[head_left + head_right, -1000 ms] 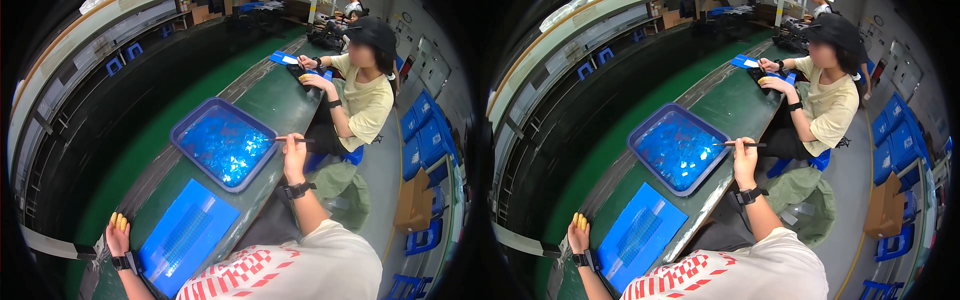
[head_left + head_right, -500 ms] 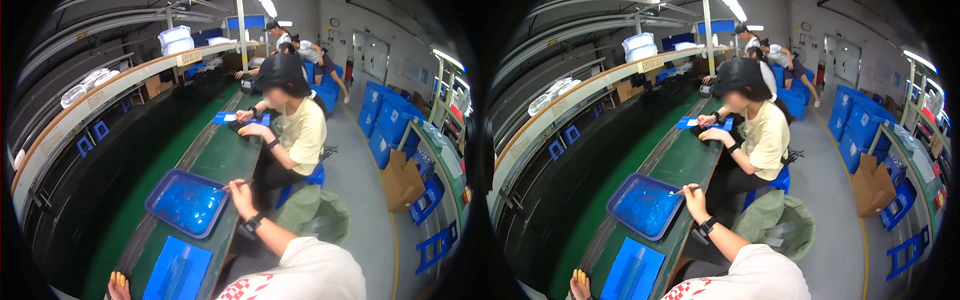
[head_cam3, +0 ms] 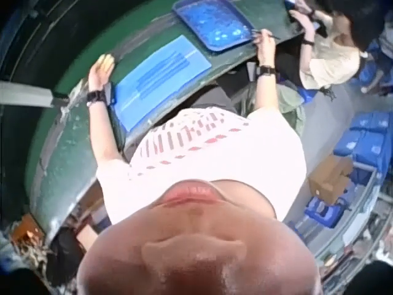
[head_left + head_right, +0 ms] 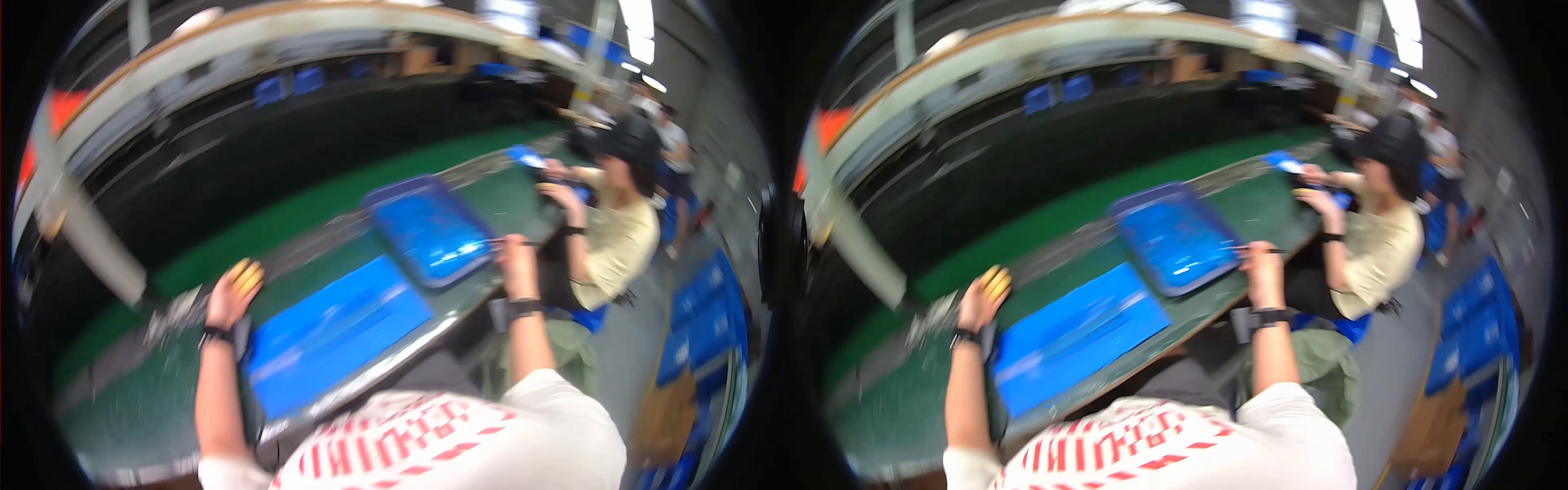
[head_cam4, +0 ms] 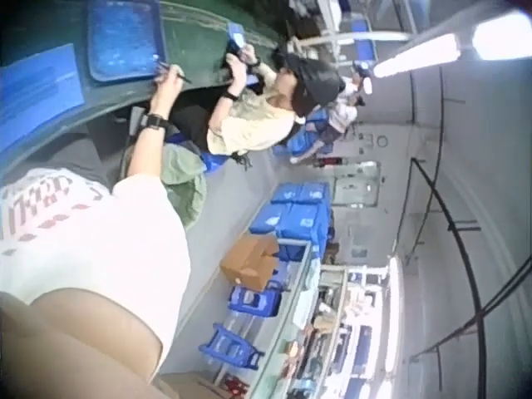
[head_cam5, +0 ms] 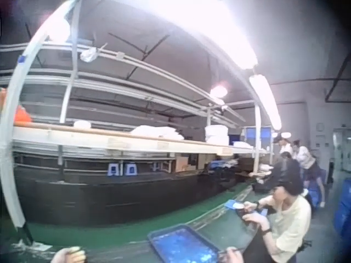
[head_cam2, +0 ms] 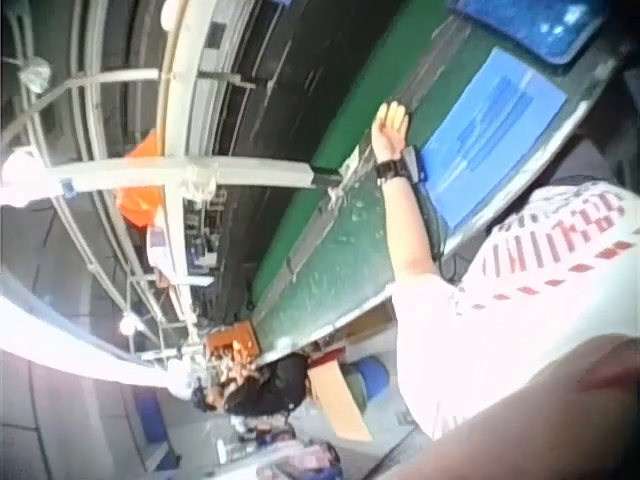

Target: The person is using tweezers to carefully place small components into a plastic electronic housing.

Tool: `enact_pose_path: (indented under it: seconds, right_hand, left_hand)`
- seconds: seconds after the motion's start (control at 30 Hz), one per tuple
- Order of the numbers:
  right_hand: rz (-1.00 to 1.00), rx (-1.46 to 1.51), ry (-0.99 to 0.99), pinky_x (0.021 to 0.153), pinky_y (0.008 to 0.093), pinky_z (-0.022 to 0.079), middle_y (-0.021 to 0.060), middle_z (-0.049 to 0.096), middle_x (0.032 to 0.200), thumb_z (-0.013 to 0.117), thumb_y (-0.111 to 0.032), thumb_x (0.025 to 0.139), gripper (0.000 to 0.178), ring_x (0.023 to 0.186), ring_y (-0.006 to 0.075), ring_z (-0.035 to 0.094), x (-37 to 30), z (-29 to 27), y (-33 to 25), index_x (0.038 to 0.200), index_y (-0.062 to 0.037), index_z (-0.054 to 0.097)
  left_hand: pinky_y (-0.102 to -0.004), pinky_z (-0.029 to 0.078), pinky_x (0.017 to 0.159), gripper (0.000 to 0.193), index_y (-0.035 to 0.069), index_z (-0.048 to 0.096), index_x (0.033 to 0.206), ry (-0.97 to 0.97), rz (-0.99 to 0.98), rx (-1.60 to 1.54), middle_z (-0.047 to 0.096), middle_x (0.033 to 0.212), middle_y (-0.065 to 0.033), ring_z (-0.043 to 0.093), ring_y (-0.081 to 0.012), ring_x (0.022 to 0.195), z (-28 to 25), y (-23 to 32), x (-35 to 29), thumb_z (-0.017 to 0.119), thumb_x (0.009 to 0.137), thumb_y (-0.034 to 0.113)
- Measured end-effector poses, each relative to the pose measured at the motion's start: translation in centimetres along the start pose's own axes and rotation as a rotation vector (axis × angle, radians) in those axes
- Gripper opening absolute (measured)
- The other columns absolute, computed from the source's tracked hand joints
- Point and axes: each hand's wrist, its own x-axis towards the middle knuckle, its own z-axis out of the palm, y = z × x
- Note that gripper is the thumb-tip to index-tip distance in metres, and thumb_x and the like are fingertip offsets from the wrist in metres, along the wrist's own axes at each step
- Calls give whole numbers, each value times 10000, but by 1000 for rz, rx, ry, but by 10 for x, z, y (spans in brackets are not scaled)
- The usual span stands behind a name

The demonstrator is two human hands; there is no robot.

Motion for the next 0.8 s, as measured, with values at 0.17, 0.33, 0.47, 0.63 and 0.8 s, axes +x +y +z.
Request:
enact_pose_path:
  seconds: [0.17,0.33,0.47,0.63,0.8]
  right_hand:
    - [224,660,-32,491,199,340,64,506,950,501,-280,823,249,593,80,397,30,-34,39,1003,-112,468]
    - [248,862,-224,441,186,312,55,543,926,478,-289,836,290,522,78,362,48,-38,54,957,-26,497]
    - [304,1054,-222,460,193,330,79,565,912,468,-271,841,320,524,92,366,47,-51,63,977,19,486]
    - [258,1014,-189,466,187,312,82,561,840,481,-269,836,339,522,88,352,44,-40,56,949,52,486]
    - [223,1037,-138,494,211,317,100,556,849,486,-266,832,338,542,104,345,44,-31,55,927,58,492]
  left_hand:
    - [-390,349,915,364,8,384,1152,126,-25,-38,449,1155,-163,459,-267,1047,17,1,8,314,860,212]
    - [-358,417,833,289,47,436,1074,175,-3,-30,518,1067,-136,535,-236,946,10,-1,0,319,866,210]
    - [-353,426,820,282,44,436,1061,197,-9,-22,534,1036,-134,548,-230,920,19,1,-5,320,866,210]
    - [-358,397,852,331,19,424,1104,151,-24,-28,487,1103,-152,513,-247,970,17,3,1,336,858,222]
    - [-349,380,873,373,3,383,1156,187,-37,45,471,1117,-161,479,-250,1013,18,5,6,332,854,216]
